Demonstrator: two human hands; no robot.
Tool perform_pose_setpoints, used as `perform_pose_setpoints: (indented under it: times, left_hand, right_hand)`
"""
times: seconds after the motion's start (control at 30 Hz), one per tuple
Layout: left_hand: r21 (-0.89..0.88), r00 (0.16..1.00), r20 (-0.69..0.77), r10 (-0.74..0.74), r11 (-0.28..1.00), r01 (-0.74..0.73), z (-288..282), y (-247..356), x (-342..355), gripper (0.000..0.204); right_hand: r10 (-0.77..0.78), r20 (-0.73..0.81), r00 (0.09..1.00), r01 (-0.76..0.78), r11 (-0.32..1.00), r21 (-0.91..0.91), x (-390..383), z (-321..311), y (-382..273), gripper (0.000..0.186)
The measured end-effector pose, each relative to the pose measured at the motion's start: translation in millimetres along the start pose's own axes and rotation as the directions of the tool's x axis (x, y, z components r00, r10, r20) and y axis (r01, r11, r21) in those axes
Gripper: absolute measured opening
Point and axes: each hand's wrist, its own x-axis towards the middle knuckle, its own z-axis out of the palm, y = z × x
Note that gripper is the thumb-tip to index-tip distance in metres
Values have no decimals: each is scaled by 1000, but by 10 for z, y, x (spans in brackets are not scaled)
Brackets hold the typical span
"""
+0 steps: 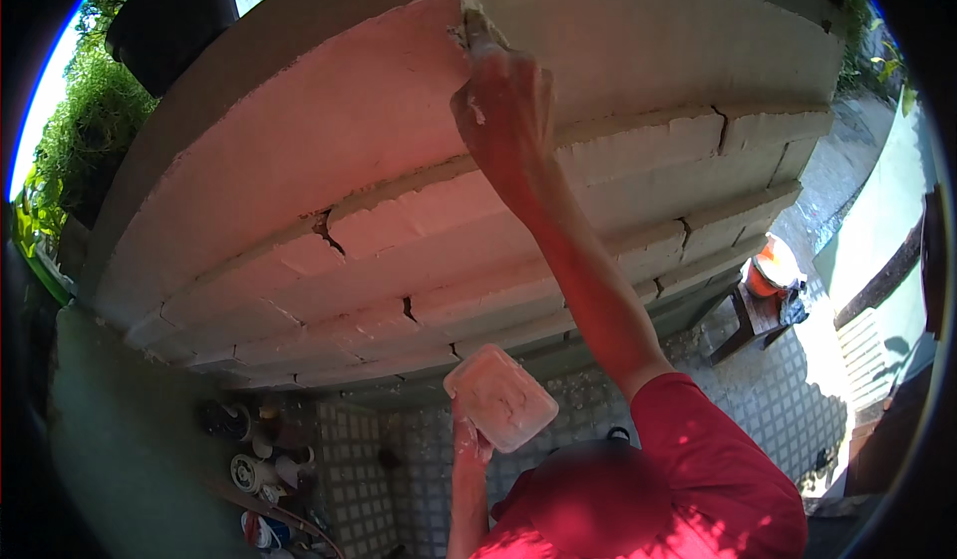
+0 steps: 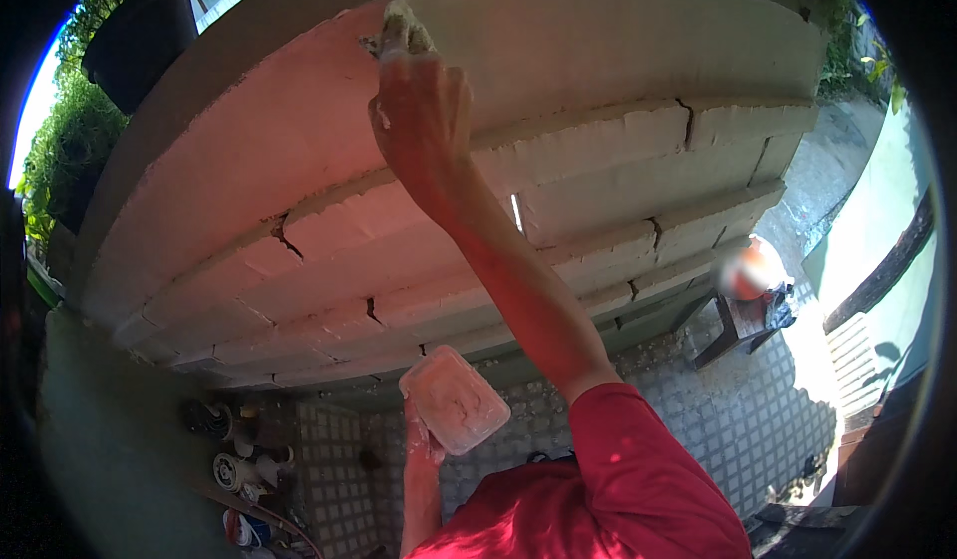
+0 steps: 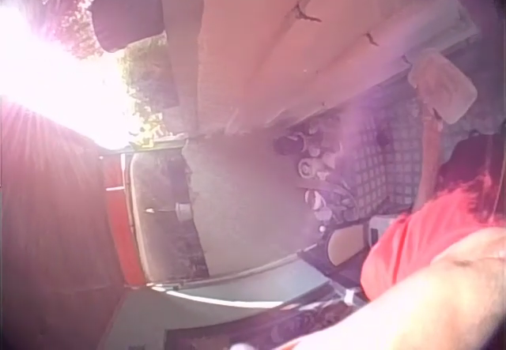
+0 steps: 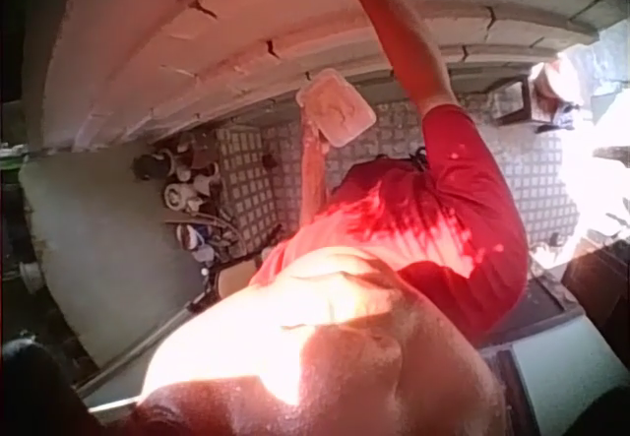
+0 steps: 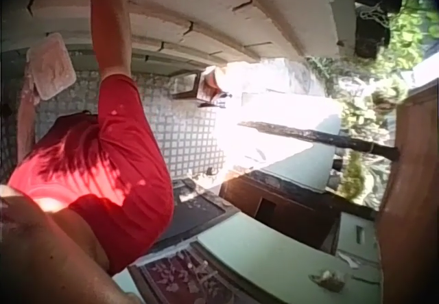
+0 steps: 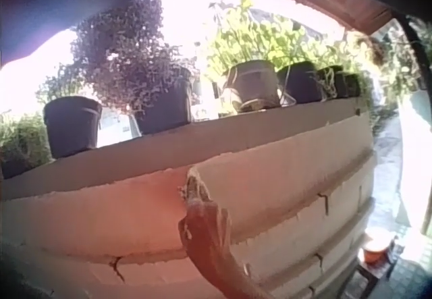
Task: Applying and smoothing plaster or filler on a brick wall surface.
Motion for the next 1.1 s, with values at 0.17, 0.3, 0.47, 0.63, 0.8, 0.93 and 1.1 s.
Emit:
perform_pose_setpoints:
  times: [0.17,0.3,0.47,0.63,0.8,0.93,1.1]
  left_hand:
    - [-31,1000,-5,-15,999,15,-33,-6,-11,61]
    - [-41,999,11,-36,998,36,-29,-16,6,59]
    - [41,998,54,31,999,-33,11,-69,-95,62]
    - [-12,998,35,-61,998,61,-24,-136,-48,68]
    - [46,997,78,12,999,-16,16,-82,-113,72]
    - [22,1000,23,10,1000,-10,-170,-55,-61,70]
    - [22,999,22,-29,999,28,-125,-76,14,71]
  right_hand:
    - [-160,-114,981,165,985,40,-161,508,-354,59]
    - [-365,-278,889,373,928,-26,-267,712,-109,66]
    - [-193,-125,973,217,952,217,-214,-88,305,31]
    - [210,-176,962,-198,977,83,74,-784,964,20]
    - [-52,-226,973,40,998,-55,110,-554,928,18]
    - [-19,-84,996,27,995,98,7,-123,319,26]
    - [-218,-213,952,238,968,73,-169,411,-244,56]
